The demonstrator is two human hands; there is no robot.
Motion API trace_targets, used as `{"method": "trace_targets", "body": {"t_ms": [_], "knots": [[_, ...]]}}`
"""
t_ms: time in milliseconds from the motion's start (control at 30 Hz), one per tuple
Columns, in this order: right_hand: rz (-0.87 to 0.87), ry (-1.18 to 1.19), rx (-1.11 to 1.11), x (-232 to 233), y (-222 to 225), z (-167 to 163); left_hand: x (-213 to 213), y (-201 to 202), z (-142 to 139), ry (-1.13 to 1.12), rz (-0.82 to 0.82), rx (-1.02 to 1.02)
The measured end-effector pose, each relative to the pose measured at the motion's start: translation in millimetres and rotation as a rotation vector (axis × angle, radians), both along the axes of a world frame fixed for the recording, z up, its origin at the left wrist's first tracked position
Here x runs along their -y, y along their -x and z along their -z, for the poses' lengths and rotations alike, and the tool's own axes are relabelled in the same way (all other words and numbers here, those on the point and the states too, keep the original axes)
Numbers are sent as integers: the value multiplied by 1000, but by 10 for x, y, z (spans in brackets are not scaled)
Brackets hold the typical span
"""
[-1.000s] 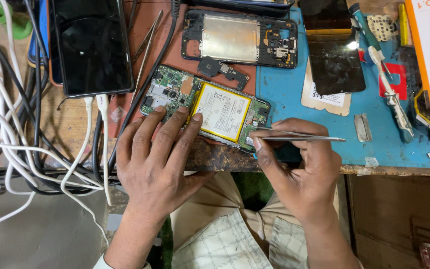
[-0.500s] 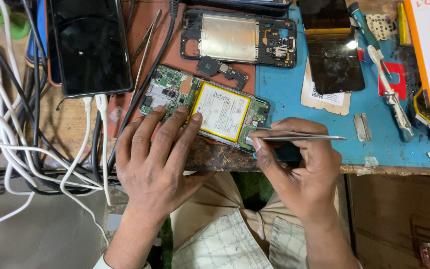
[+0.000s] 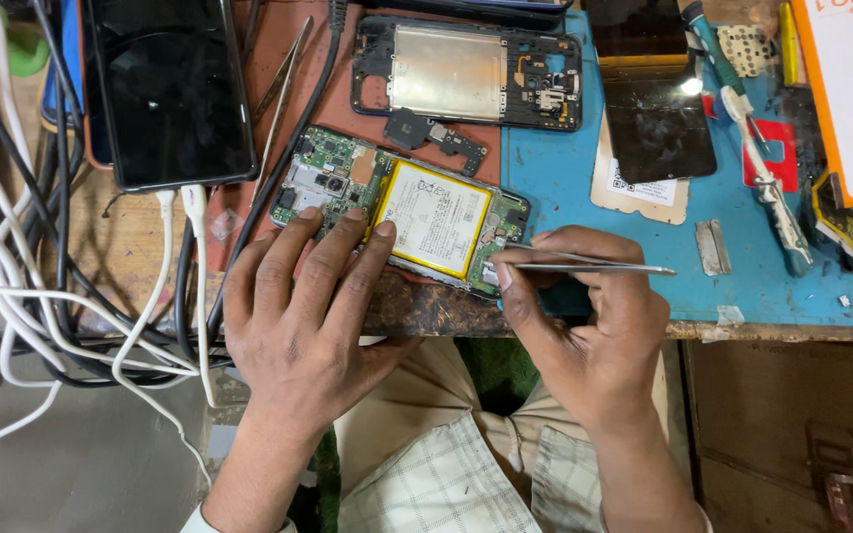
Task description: The person assembles a smartphone by placing the motherboard and battery into the chassis, then uses tweezers to connect internal ribbon cables and components. The phone remains open on the workbench throughout the clip.
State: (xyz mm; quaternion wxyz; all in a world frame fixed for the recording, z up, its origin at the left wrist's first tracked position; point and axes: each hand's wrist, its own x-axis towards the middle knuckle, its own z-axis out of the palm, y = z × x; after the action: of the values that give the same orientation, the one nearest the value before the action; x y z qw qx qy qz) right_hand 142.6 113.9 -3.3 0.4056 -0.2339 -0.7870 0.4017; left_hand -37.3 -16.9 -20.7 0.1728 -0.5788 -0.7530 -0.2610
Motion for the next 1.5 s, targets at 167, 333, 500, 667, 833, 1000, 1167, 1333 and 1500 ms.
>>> {"method": "trace_targets", "body": {"t_ms": [167, 333, 500, 667, 833, 1000, 1167, 1333, 1500], "knots": [[5, -47, 32, -13, -8, 17, 7, 2, -1, -3, 2, -1], [-50, -14, 8, -37, -20, 17, 4, -2, 2, 0, -4, 2], [7, -42, 41, -28, -9, 7, 2, 1, -2, -11, -3, -8], [-30, -28, 29, -39, -11, -14, 7, 10, 1, -10, -2, -7], [31, -51, 64, -23, -2, -5, -5, 3, 11, -12, 2, -5], [-52, 27, -2, -24, -6, -4, 6, 8, 7, -10, 0, -11], [-15, -39, 24, -32, 2, -4, 9, -1, 2, 3, -4, -8], [5, -52, 49, -27, -1, -13, -3, 6, 3, 11, 5, 0], [-56, -26, 10, -26, -5, -21, 9, 0, 1, 11, -1, 6]]}}
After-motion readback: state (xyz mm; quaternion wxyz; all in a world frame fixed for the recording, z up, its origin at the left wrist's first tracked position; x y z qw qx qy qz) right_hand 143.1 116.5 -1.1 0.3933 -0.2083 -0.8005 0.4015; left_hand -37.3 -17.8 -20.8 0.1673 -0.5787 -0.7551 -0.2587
